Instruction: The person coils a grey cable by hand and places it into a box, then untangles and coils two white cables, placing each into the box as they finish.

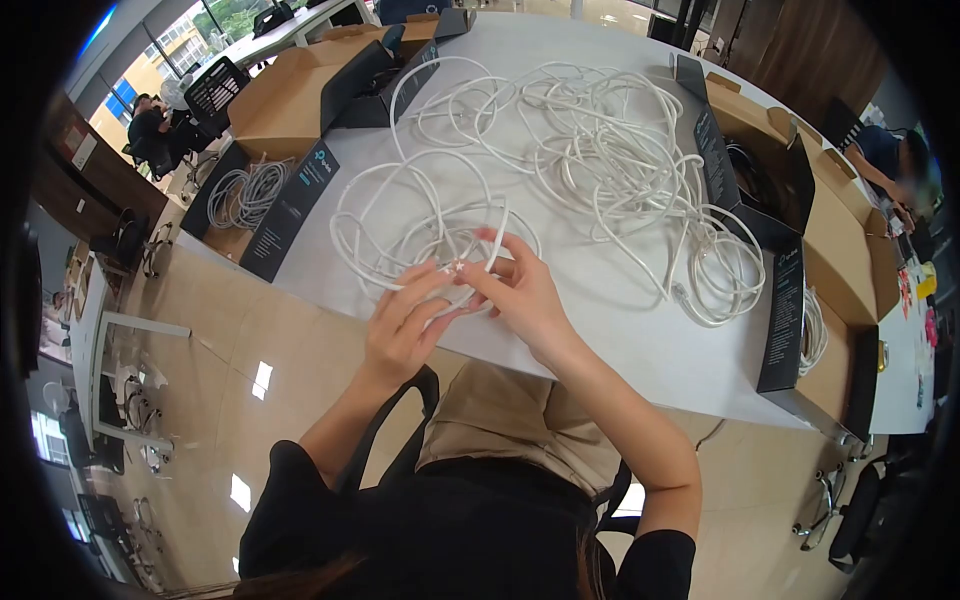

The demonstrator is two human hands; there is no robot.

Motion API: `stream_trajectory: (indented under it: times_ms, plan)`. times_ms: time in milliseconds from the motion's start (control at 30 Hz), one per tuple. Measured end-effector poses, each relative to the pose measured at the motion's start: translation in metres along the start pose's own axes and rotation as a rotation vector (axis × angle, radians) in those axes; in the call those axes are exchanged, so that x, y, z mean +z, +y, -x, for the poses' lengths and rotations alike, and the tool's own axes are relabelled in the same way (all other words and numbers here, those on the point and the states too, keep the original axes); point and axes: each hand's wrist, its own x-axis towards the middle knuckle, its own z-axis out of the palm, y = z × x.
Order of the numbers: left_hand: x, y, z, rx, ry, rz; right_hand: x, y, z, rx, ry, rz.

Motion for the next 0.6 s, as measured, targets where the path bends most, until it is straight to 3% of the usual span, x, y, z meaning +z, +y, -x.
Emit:
stream_trajectory:
  times_ms: [200,233,333,433,600]
  plan:
    - [-0.035,-0.012,-0.010,-0.182,0.071,-0.084,0.001,-0.021,-0.002,-0.055,-0.087,-0.181]
    - [-0.044,-0.017,-0.010,-0.219,0.034,-0.132,0.001,-0.020,-0.004,-0.110,-0.043,-0.099]
    - [-0.055,-0.025,-0.006,-0.568,0.129,0.269,0.005,-0.002,-0.013,-0.351,0.056,0.348]
    - [-0.057,-0.039,0.003,-0.553,0.081,0.314,0.027,-0.002,-0.008,-0.583,0.184,0.817]
    - [-0.050,-0.026,-0.002,-0.587,0.122,0.577,0.043,0.002,-0.009,-0.631,0.320,0.764]
